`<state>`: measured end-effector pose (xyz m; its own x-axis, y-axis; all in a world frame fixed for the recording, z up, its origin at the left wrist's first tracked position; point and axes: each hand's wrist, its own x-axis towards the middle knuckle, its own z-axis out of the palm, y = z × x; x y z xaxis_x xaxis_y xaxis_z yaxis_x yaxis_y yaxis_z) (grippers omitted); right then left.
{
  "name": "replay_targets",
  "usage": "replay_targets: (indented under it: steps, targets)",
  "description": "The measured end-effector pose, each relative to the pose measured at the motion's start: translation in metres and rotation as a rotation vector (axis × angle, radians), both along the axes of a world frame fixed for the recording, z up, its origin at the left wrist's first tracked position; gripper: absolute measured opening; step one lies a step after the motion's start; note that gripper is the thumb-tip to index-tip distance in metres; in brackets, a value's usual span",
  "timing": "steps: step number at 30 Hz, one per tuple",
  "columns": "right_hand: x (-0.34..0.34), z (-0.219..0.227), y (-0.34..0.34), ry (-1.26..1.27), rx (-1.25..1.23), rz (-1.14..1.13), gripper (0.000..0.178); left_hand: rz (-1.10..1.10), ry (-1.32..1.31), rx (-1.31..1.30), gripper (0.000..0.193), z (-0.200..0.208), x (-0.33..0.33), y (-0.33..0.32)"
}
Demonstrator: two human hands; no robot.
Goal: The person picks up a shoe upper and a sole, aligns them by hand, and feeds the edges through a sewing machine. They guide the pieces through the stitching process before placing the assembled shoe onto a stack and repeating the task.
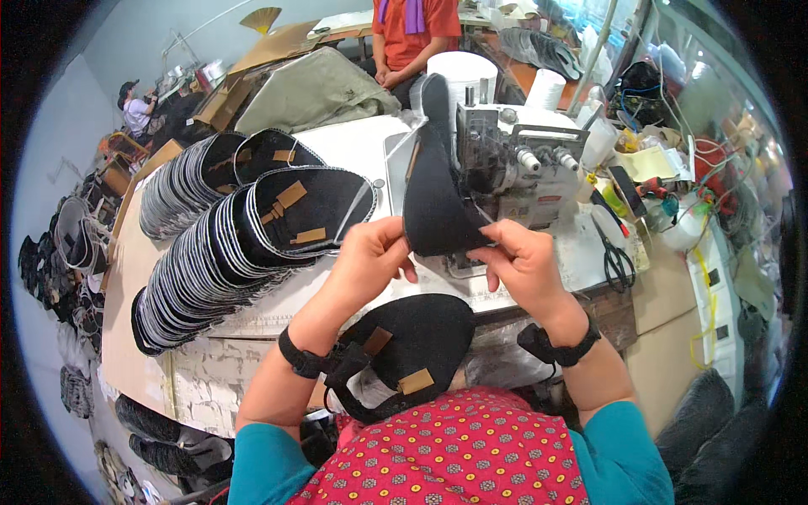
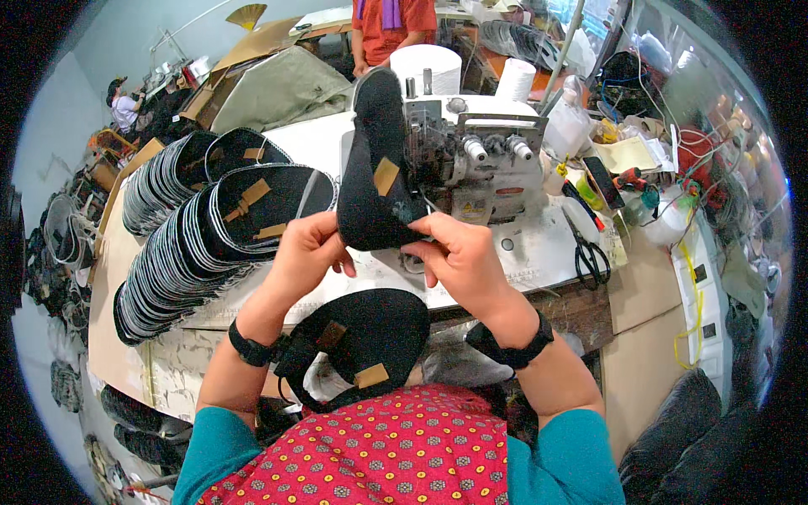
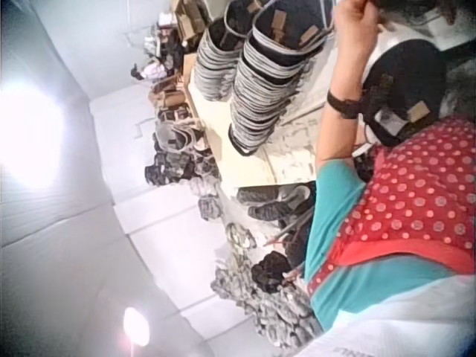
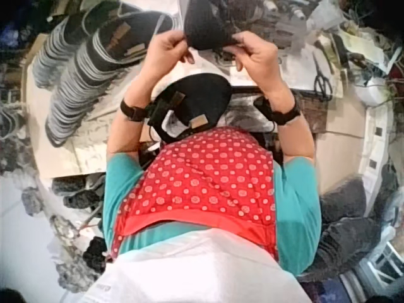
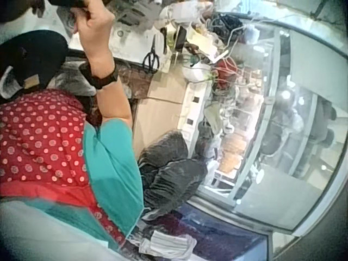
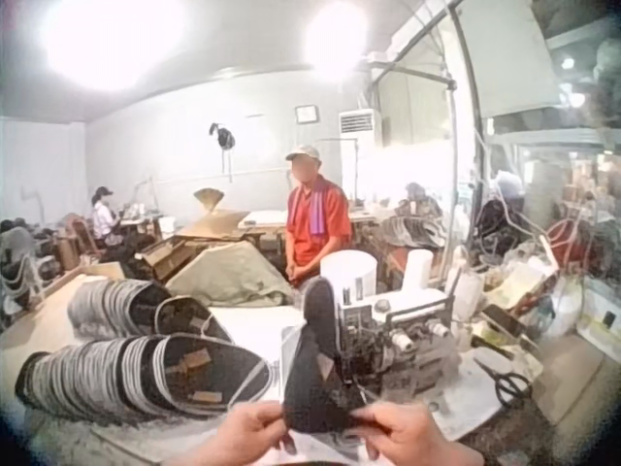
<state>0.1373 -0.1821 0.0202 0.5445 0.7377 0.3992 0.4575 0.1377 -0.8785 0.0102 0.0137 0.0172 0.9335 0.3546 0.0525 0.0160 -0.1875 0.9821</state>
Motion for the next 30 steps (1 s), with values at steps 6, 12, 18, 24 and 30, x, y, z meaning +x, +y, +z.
replay_targets:
  steps: [6, 12, 18, 24, 30]
  targets:
    - [0.001, -0.016, 0.017, -0.281, -0.006, -0.139, 0.005, 0.404, -0.481, 1.075, 0.061, 0.001, 0.025, 0.006]
    - [0.007, -0.035, 0.029, -0.086, -0.074, -0.232, 0.004, 0.154, -0.046, 0.505, 0.068, -0.001, 0.054, 0.012]
    - [0.001, -0.059, 0.009, 0.450, 0.205, -0.100, 0.005, -0.140, -0.093, 0.257, 0.058, -0.013, 0.060, 0.015]
    - [0.004, -0.061, -0.016, -0.233, 0.053, -0.022, 0.030, -0.001, -0.198, -0.452, 0.012, -0.038, 0.036, 0.056]
    - [0.007, -0.072, -0.011, -0.329, 0.038, -0.018, 0.019, 0.246, -0.339, -0.451, 0.030, -0.033, 0.046, 0.045]
